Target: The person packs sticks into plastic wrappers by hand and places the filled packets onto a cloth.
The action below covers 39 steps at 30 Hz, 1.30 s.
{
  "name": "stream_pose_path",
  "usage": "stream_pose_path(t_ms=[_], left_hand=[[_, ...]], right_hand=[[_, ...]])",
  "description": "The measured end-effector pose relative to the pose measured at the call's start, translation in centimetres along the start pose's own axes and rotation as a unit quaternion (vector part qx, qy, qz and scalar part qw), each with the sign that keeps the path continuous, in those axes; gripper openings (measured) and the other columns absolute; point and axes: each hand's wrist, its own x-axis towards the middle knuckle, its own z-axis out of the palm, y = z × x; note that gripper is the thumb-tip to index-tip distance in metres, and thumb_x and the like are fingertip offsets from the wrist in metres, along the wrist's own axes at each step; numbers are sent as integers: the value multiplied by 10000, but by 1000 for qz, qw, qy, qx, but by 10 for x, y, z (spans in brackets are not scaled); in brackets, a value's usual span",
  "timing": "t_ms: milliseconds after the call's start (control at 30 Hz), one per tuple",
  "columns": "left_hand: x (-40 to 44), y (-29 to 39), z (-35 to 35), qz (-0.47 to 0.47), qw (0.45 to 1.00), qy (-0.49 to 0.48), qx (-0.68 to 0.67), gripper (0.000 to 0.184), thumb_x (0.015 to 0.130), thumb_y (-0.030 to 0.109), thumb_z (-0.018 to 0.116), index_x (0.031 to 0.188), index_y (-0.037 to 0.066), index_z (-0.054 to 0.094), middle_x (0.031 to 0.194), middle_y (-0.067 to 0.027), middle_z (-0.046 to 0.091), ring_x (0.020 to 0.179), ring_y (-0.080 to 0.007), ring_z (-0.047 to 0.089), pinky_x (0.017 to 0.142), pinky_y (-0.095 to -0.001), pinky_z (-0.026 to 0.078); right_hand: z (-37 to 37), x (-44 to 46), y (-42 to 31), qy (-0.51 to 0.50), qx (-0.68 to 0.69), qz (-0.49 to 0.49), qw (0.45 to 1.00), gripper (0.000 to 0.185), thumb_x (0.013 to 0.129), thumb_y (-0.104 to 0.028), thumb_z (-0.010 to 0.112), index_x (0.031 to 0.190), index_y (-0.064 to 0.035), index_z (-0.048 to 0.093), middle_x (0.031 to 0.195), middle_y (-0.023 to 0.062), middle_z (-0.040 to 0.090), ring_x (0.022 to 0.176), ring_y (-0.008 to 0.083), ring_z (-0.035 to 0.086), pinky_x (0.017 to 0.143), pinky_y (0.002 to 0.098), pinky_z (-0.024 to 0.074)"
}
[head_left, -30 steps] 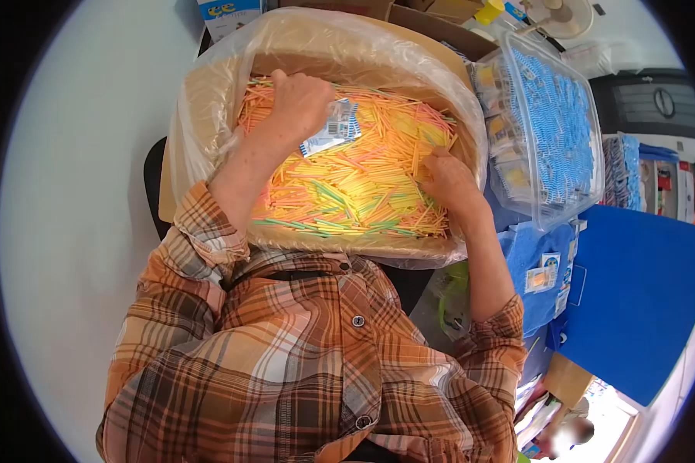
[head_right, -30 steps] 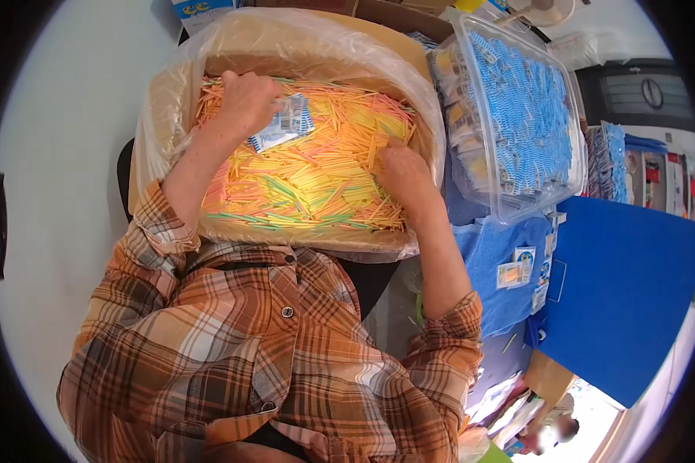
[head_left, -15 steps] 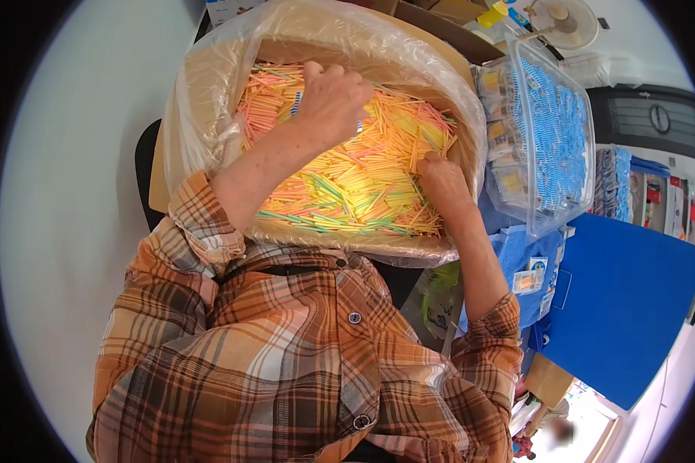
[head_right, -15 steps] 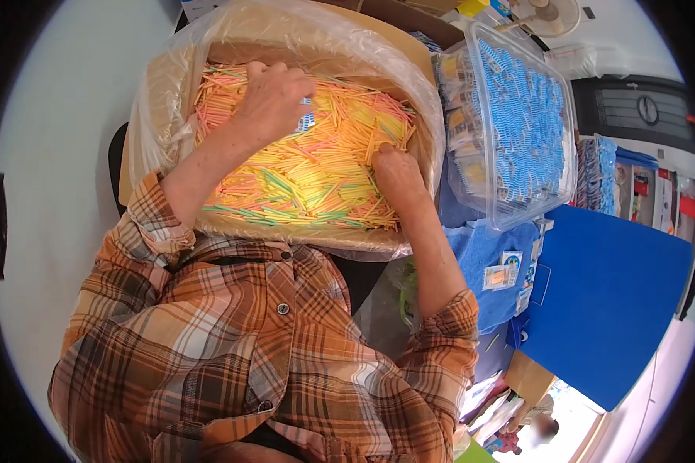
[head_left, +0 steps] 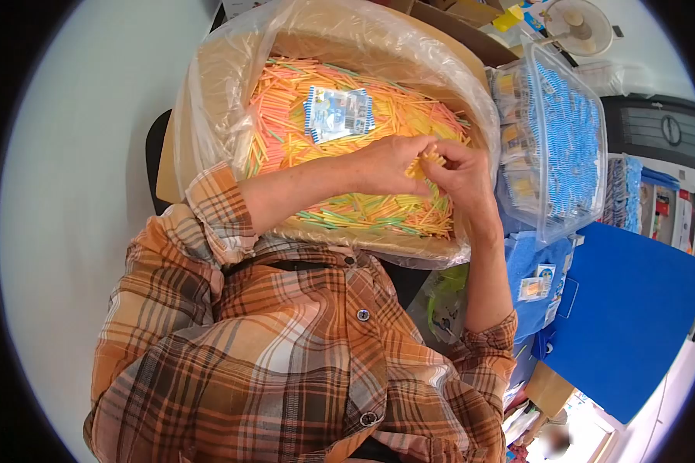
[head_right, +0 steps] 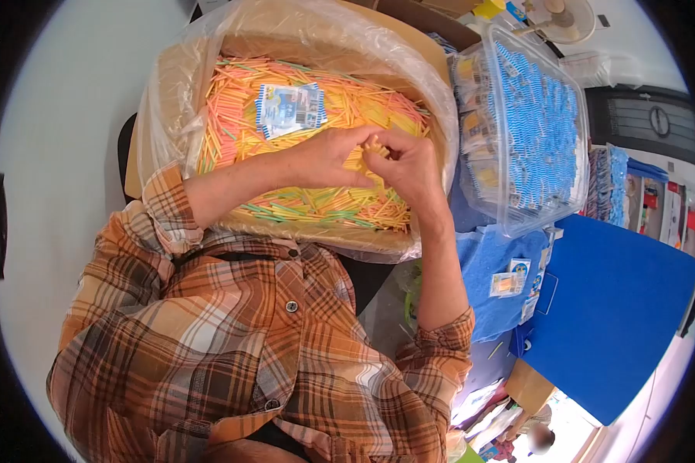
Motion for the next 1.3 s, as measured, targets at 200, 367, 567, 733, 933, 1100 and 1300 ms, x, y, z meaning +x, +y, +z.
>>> stream_pose_path(t_ms=[200, 367, 567, 733, 933, 1100, 1300], left_hand=[[13, -27, -2, -163, 981, -18, -108, 322, 807, 116, 608, 1104, 11, 542, 890, -57, 594, 817, -125, 546, 703, -291, 457], [12, -12, -25, -258, 935, 75, -231, 175, 801, 167, 626, 928, 48, 613, 699, -1, 496, 582, -89, 437, 496, -267, 344], [12, -8, -30, -317, 897, 82, -298, 314, 906, 356, 594, 854, 46, 599, 603, 42, 367, 467, -55, 319, 433, -252, 268], [11, -11, -26, -272, 911, 62, -305, 348, 945, 349, 533, 862, 17, 597, 597, 14, 436, 466, -70, 361, 427, -256, 299], [9, -15, -15, -259, 897, 51, -354, 371, 957, 344, 530, 1060, -9, 582, 899, -99, 626, 785, -146, 599, 689, -287, 510], [4, -21, -2, -240, 825, 15, -512, 398, 961, 338, 525, 1161, -5, 551, 1072, -139, 612, 1012, -205, 607, 898, -340, 508], [5, -26, -18, -256, 717, 38, -648, 311, 965, 293, 523, 1132, 33, 563, 1042, -122, 628, 970, -219, 626, 866, -355, 521]], right_hand=[[13, 7, -19, 82, -53, -93, 991, 151, 780, -87, 696, 869, 32, 670, 732, 43, 623, 655, 97, 537, 597, 260, 434], [10, -9, 6, -33, -233, -156, 959, 178, 733, -96, 710, 893, -28, 675, 866, 77, 626, 806, 222, 621, 665, 336, 491], [42, -14, 26, -122, -393, -276, 869, 15, 739, -70, 599, 726, -77, 601, 804, 82, 551, 772, 263, 593, 648, 375, 510], [25, -14, 29, -126, -400, -292, 860, 30, 753, -77, 612, 728, -59, 611, 785, 77, 587, 757, 268, 603, 620, 364, 510], [12, -16, 29, 41, 102, 16, 994, 106, 844, -81, 649, 900, 8, 658, 753, 46, 682, 644, 108, 609, 605, 250, 481], [48, -2, -6, 152, -12, -19, 988, 76, 806, -50, 680, 836, 19, 692, 709, 76, 657, 637, 99, 595, 600, 234, 465], [32, -2, -21, 134, -200, -234, 942, 607, 577, -121, 834, 1143, -60, 624, 1121, 147, 602, 1005, 285, 568, 860, 373, 461]])
